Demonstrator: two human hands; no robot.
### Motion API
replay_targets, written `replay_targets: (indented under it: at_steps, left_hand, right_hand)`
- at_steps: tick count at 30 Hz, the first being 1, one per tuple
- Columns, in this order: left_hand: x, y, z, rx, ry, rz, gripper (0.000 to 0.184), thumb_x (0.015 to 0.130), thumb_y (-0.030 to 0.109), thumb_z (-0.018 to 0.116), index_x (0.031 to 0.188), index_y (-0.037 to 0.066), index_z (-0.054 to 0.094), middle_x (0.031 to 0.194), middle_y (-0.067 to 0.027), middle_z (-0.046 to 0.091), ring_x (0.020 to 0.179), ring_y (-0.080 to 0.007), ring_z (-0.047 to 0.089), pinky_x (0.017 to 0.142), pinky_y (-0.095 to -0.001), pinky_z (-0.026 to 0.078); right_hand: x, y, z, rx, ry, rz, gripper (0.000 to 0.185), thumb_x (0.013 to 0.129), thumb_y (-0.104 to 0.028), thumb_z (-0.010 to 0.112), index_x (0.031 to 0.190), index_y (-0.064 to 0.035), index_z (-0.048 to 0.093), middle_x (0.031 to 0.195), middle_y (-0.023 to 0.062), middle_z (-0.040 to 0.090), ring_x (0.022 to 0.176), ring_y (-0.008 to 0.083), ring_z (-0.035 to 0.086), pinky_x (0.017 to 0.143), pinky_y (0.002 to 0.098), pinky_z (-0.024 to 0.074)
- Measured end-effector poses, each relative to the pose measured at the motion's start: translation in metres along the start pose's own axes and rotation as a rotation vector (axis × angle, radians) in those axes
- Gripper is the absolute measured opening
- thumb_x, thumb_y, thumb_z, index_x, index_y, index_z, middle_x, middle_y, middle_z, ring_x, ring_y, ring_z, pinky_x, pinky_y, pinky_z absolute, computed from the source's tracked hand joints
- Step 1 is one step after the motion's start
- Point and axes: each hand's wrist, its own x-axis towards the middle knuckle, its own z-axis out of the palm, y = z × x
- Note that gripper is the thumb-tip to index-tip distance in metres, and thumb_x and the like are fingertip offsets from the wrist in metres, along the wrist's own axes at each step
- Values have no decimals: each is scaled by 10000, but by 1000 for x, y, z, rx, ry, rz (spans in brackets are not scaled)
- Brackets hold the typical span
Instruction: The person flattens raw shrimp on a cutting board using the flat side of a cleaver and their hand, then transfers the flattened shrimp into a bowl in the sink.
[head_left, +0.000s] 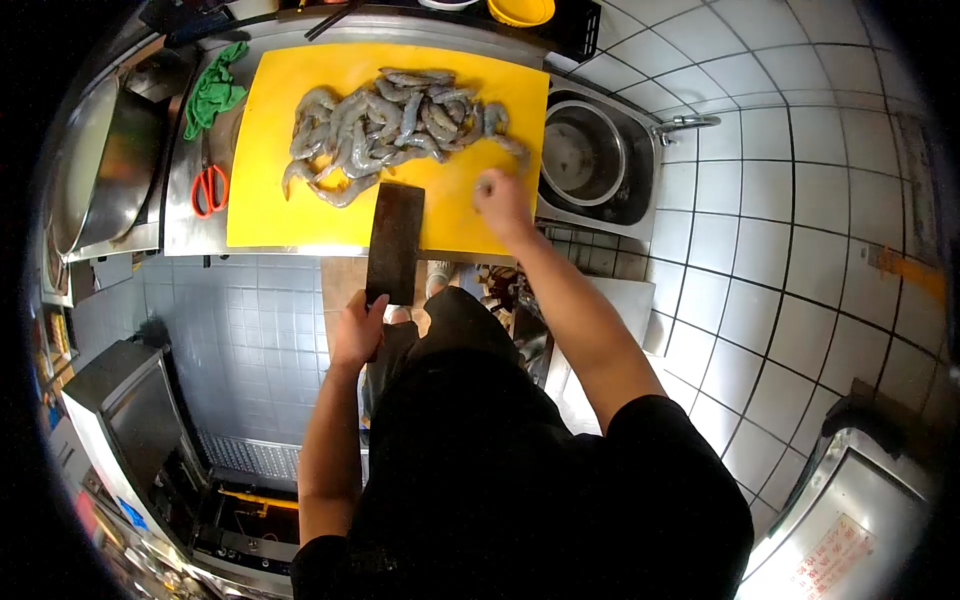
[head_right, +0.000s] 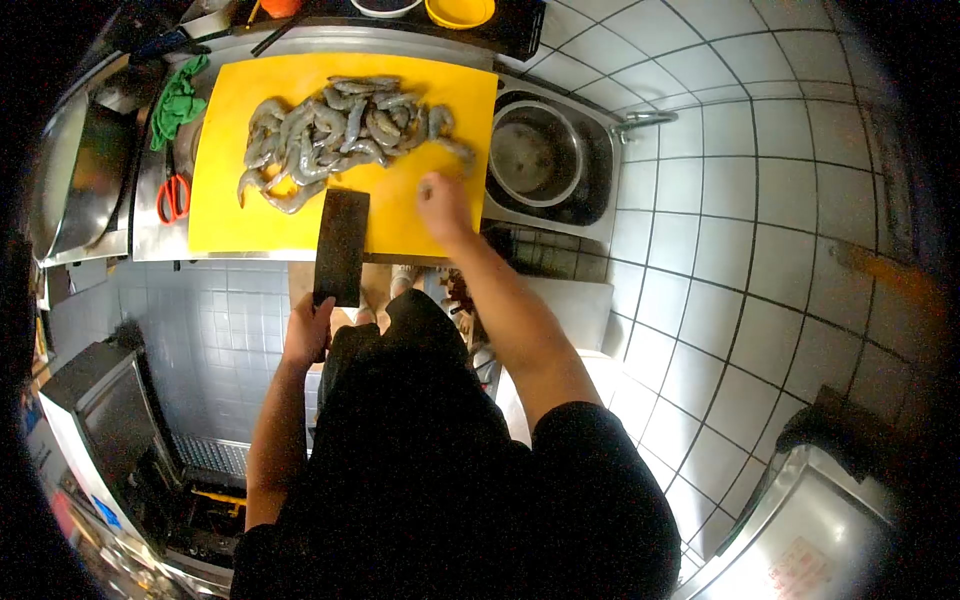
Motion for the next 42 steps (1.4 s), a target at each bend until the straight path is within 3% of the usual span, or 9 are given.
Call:
replay_targets:
  at_steps: [3,6,8,11,20,23,26,33,42]
  left_hand:
    - [-1,2,-1,-14,-10,43,333,1039,294,652,888,15,551,580,-113,601,453,-226,610,445,-394,458]
    - [-1,2,-3,-21,-21,10,318,1038,285,654,898,17,556,587,-115,604,465,-223,616,452,-394,460]
    - [-1,4,-2,-21,-17,-20,319,1035,285,658,892,18,559,586,-113,602,475,-218,618,461,-391,460]
    - [0,1,0,-9,-8,-5,324,1032,291,664,885,19,565,586,-109,603,490,-213,620,476,-384,460]
    - [-2,0,1,-20,-23,-20,324,1029,298,664,934,-7,613,625,-114,632,529,-190,626,511,-383,475]
    - [0,-3,4,-7,-3,50,332,1030,309,658,962,-15,627,640,-126,643,541,-205,638,529,-389,485]
    - [-5,5,4,-58,-30,22,355,1028,330,654,966,-19,629,656,-148,650,553,-234,652,553,-399,496]
    - [4,-11,8,2,-8,6,375,1028,343,658,951,-21,608,681,-152,649,553,-226,647,551,-414,498]
    - [2,-3,16,-82,-25,35,365,1028,336,666,958,-16,600,675,-121,637,561,-194,640,532,-377,498]
  right_hand:
    - [30,29,-68,50,162,159,282,932,-215,715,1167,-59,714,979,192,749,969,385,728,843,485,559]
    - [66,62,-120,-136,256,320,476,948,-246,728,1365,-38,633,1439,195,602,1312,371,585,1100,517,480]
    - [80,85,-120,-504,243,204,559,969,-318,718,1454,-71,587,1485,191,566,1379,374,538,1141,521,457]
    - [82,42,-111,-336,-99,10,560,980,-342,703,1467,-95,579,1517,195,535,1378,381,537,1149,520,458]
    - [40,15,-65,-356,-299,-85,219,934,-59,647,1140,-59,719,1329,170,626,1290,375,588,1036,503,516]
    - [16,14,-53,-303,-373,-320,258,897,15,626,1121,-57,730,1347,182,618,1291,384,573,1069,491,496]
    - [-8,9,-19,-171,-267,-603,289,904,15,596,1138,-75,741,1381,188,601,1292,389,562,1081,475,484]
    - [-58,-69,-19,-485,-142,-195,560,917,-301,740,1376,-9,611,1354,231,594,1264,415,572,1067,475,484]
    - [-53,-44,-4,-313,-223,-300,507,960,-241,700,1404,-26,582,1358,215,571,1274,391,567,1069,489,490]
